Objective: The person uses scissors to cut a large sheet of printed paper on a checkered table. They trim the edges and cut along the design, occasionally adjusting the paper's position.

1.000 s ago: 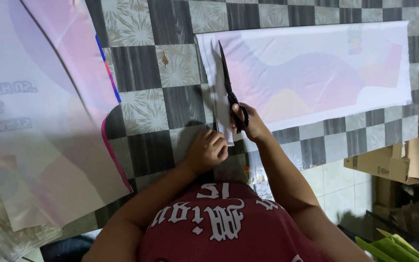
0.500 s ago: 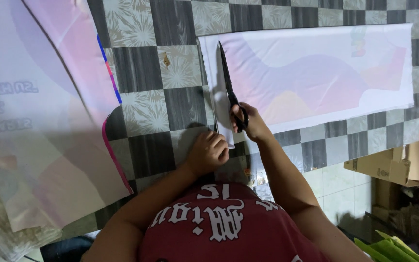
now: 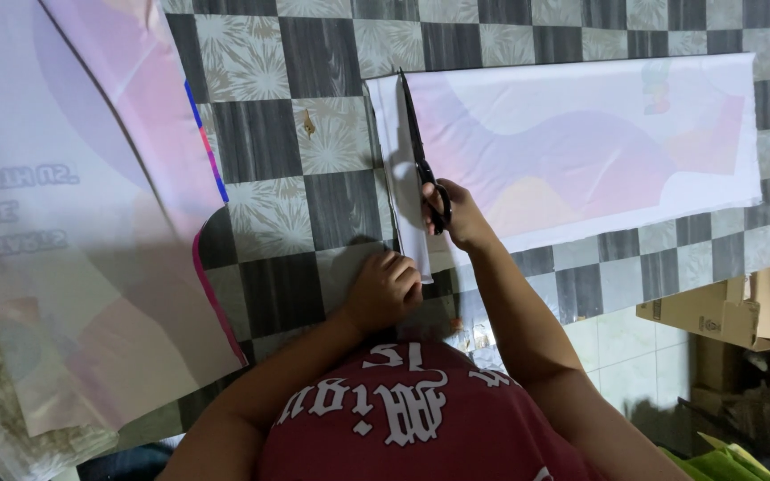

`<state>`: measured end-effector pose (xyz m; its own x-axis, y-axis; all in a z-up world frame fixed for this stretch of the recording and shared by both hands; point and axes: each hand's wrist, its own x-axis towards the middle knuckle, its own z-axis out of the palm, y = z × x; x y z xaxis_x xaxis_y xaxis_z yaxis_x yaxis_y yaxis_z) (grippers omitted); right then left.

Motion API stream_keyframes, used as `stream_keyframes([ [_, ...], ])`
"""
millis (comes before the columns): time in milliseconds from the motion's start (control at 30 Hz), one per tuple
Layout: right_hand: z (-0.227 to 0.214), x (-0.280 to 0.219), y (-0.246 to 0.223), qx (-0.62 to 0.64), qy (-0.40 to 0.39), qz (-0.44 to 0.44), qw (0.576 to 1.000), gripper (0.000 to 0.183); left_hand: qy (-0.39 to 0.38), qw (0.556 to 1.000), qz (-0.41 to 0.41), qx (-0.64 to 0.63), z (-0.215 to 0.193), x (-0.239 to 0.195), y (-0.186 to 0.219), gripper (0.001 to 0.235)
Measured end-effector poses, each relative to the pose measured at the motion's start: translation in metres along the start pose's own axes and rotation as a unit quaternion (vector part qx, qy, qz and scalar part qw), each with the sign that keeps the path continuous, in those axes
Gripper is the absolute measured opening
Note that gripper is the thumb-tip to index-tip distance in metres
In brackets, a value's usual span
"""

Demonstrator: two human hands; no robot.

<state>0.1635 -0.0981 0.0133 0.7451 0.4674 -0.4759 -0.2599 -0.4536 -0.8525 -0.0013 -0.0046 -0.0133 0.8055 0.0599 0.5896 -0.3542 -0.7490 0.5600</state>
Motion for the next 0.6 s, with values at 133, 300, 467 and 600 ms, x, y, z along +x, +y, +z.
stream_keyframes([
  [133, -0.001, 0.006, 0.012, 0.002, 0.006, -0.016, 1.0, 0.048, 0.001, 1.0, -0.001, -0.018, -0.005, 0.004, 0.001, 0.018],
  [300, -0.009, 0.003, 0.027, 0.04, -0.033, -0.045, 0.998, 0.037, 0.016, 0.999, 0.023, -0.017, -0.004, 0.003, 0.0, 0.015],
  [467, 0.001, -0.098, -0.052, 0.091, -0.065, -0.046, 0.993, 0.031, -0.005, 0.987, -0.022, -0.156, -0.006, -0.01, 0.003, 0.006],
  [600, -0.018, -0.143, -0.01, 0.031, -0.093, -0.069, 0.993, 0.033, -0.039, 0.943, -0.05, -0.328, -0.009, -0.008, 0.028, 0.005],
])
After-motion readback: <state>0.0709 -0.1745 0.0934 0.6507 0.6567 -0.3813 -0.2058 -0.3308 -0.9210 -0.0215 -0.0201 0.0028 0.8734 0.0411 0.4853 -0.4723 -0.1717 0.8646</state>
